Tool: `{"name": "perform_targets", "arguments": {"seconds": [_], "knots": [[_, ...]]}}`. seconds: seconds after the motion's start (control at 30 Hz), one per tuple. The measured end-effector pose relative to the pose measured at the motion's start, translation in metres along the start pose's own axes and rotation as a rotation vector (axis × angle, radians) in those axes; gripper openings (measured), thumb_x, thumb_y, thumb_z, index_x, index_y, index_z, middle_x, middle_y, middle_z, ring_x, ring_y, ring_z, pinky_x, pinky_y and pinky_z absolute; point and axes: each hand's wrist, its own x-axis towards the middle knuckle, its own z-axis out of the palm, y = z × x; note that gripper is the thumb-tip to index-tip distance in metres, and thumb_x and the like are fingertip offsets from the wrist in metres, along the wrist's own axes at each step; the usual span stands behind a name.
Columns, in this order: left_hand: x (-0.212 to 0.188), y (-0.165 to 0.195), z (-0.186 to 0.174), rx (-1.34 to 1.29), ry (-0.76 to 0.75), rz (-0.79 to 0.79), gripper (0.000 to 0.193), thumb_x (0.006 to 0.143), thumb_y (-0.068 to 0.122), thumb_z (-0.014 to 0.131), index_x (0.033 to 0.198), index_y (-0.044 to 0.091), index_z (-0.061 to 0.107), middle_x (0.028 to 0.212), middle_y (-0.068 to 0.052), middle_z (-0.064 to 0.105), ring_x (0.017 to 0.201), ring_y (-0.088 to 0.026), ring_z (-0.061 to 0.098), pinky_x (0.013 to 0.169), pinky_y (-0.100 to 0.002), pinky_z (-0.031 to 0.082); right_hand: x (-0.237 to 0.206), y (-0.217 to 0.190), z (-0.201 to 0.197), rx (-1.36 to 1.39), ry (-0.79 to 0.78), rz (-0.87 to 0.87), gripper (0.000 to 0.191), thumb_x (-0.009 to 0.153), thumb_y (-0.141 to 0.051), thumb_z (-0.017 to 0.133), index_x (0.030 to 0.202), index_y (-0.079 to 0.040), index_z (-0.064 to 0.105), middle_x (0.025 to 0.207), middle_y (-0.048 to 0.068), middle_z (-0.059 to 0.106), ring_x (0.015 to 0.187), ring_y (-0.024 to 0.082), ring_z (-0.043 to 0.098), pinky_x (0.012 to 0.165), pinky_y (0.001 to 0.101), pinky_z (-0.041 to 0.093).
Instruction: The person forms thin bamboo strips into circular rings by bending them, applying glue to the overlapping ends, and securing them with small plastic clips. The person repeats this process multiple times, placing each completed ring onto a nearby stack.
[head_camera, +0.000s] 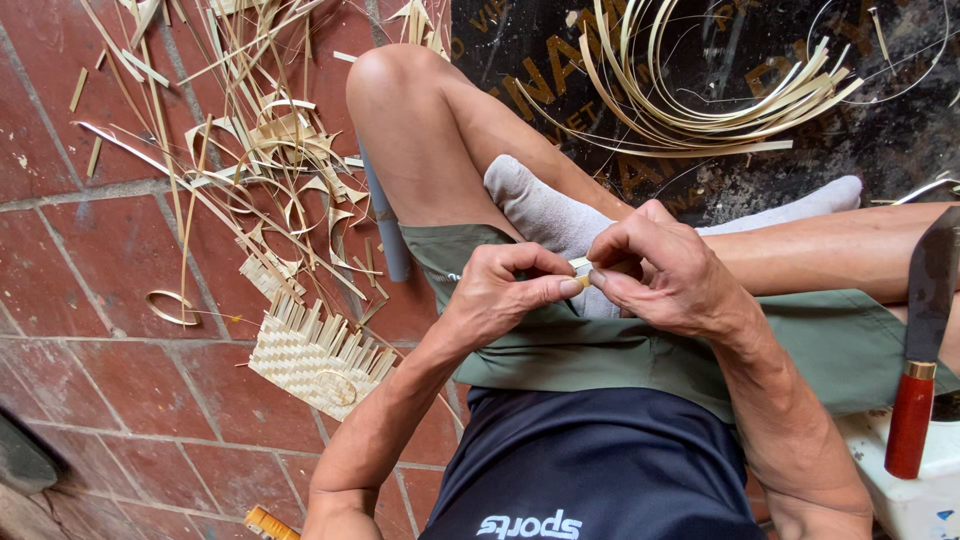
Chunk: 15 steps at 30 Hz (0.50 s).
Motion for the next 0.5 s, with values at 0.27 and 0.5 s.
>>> {"name": "perform_targets", "arguments": {"seconds": [0.27, 0.5], "knots": [[0.0032, -0.0007, 0.0007, -0.005, -0.019, -0.023, 0.023, 0.091, 0.020, 0.080, 0.101, 0.000, 0.079, 0.082, 0.000, 0.074, 0.077, -0.004, 0.063, 0.070, -0.023, 0.053, -0.0045, 0.0051, -0.0063, 0.068, -0.085, 0.274, 0.022, 0.086, -0.001, 0.078, 0.105, -0.005, 0.069, 0.087, 0.006, 0.065, 0.069, 0.015, 0.065, 0.060, 0.0295, 0.053], [0.0045, -0.0032, 0.0011, -0.012, -0.033, -0.015, 0.022, 0.089, 0.019, 0.081, 0.099, -0.001, 0.080, 0.083, -0.002, 0.074, 0.078, -0.005, 0.064, 0.070, -0.023, 0.053, -0.0065, 0.0078, -0.0083, 0.081, -0.041, 0.148, 0.028, 0.089, 0.000, 0.070, 0.116, -0.003, 0.065, 0.089, 0.006, 0.070, 0.081, 0.016, 0.069, 0.072, 0.0295, 0.054]]}}
